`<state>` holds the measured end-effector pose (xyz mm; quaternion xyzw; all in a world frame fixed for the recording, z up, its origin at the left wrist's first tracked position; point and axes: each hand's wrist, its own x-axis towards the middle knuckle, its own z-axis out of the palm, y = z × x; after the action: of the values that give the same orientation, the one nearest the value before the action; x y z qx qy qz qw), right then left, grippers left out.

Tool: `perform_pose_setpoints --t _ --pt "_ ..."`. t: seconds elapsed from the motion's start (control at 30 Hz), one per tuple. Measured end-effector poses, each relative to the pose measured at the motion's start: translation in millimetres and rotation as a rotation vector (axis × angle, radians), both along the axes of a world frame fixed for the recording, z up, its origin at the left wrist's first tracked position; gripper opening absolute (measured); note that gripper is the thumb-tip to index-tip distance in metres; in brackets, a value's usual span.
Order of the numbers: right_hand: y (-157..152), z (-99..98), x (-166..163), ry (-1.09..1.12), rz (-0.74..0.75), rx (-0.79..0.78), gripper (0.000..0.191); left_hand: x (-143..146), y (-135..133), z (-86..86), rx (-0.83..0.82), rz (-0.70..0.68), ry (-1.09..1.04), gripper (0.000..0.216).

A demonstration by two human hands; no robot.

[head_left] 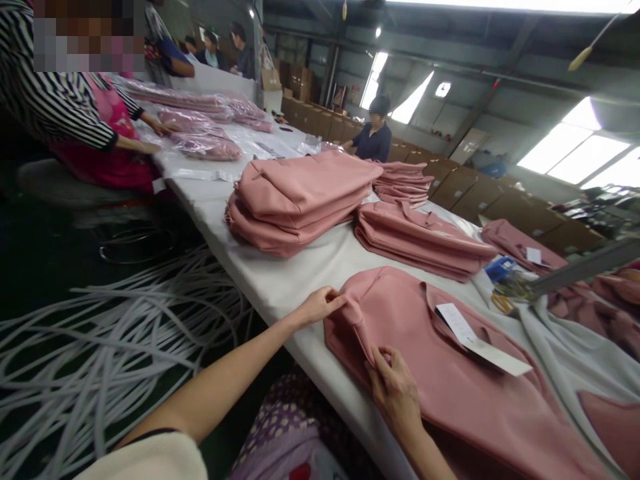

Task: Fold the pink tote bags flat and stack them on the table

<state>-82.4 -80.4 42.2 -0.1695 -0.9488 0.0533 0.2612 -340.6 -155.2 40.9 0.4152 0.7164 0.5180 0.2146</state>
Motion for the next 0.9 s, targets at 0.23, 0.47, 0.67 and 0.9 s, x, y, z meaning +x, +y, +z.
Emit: perform_pose_setpoints --t 0.23,0.47,0.67,0.9 --pt "-3.4 4.0 2.0 -0.036 0.005 -0.017 0.031 7.5 7.7 5.6 0.048 -0.024 0.104 0.017" --pt "-11.0 2.6 10.0 -0.113 0.092 0.073 0.037 4.2 -29.4 4.8 0.104 0.158 0.238 0.023" --pt "-32.0 -4.5 -1.0 -0.128 0.035 0.156 0.031 61.2 -24.9 34.1 0.213 -0.498 0.858 0.071" --pt "-11.8 28.7 41.2 -0.293 -0.121 0.225 0.025 72.2 -9.0 6.8 -0.061 -0.631 1.04 0.061"
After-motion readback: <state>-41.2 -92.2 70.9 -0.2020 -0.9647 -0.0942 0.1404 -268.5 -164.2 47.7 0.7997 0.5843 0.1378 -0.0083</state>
